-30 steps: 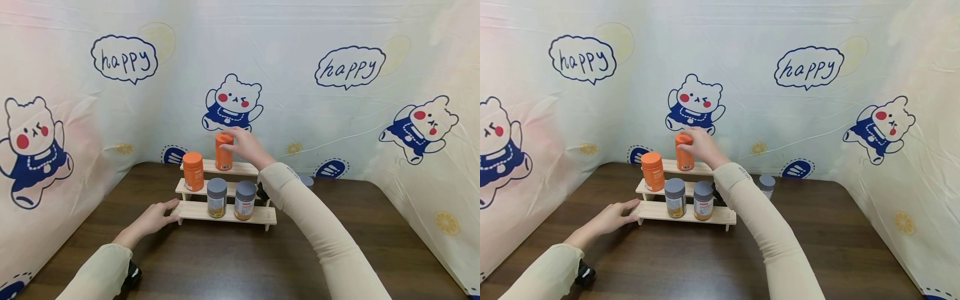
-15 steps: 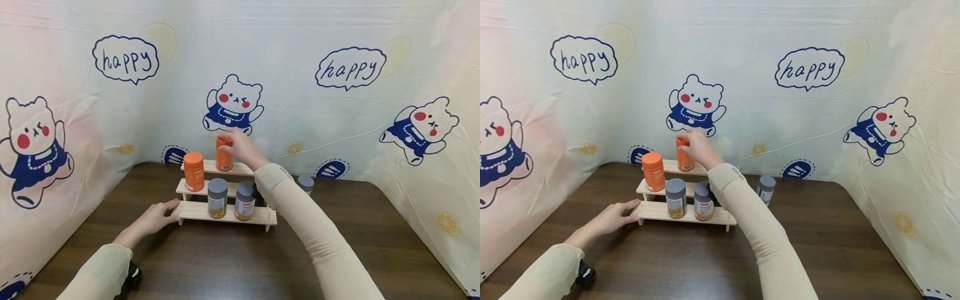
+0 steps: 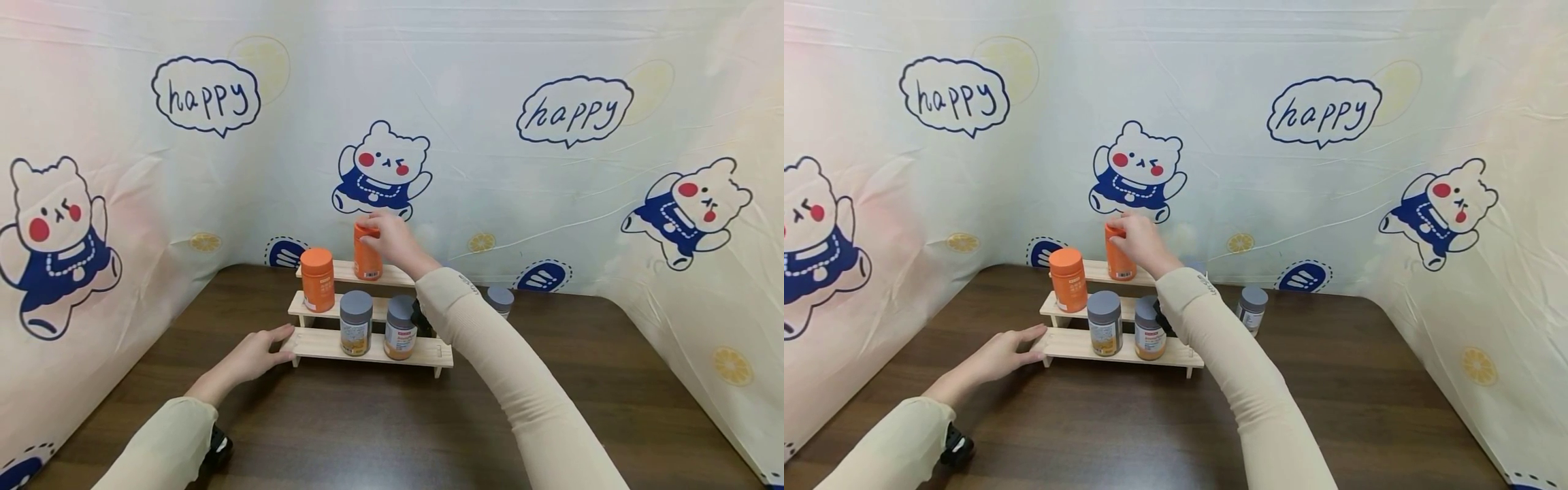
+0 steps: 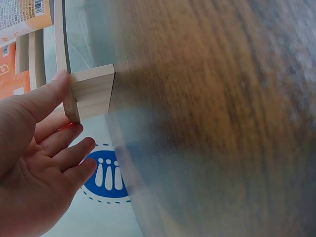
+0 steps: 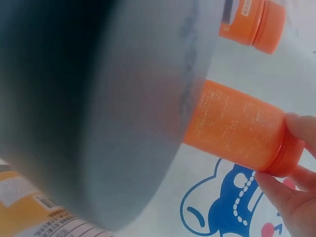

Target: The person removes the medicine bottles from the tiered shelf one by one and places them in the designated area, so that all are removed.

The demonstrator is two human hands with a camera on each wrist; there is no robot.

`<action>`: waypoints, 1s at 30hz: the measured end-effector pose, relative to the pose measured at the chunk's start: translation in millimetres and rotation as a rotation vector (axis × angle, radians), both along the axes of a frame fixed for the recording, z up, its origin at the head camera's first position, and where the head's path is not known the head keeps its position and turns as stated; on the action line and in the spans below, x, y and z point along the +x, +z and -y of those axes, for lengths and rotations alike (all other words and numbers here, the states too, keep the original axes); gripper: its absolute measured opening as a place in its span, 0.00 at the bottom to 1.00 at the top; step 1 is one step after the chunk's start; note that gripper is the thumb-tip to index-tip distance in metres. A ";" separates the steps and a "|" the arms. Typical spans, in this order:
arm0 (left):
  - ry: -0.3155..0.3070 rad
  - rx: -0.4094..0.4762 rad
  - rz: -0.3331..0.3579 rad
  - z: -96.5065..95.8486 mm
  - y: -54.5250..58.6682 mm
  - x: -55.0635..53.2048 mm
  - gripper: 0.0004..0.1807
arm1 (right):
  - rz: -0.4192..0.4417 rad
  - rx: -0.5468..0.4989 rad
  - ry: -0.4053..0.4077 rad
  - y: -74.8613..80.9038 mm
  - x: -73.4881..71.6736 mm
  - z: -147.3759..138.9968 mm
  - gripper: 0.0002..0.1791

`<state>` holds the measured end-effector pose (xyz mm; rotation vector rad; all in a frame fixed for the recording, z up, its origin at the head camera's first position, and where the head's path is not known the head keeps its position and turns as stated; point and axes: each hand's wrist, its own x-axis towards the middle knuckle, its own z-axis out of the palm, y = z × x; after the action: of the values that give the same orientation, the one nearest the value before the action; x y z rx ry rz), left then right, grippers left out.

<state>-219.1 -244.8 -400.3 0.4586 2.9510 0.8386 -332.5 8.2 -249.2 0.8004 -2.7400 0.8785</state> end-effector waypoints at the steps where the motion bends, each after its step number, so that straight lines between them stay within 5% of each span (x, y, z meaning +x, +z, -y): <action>1: 0.000 0.000 0.001 -0.2 0.0 0.1 0.32 | 0.001 -0.004 0.001 0.1 0.5 -0.3 0.21; 30: 0.004 -0.010 0.008 0.2 -0.2 -2.6 0.33 | -0.107 -0.204 0.023 29.7 23.8 -47.2 0.19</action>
<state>-221.6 -245.0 -400.5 0.4481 2.9482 0.8244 -308.7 55.4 -219.6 0.8152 -2.5044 1.0670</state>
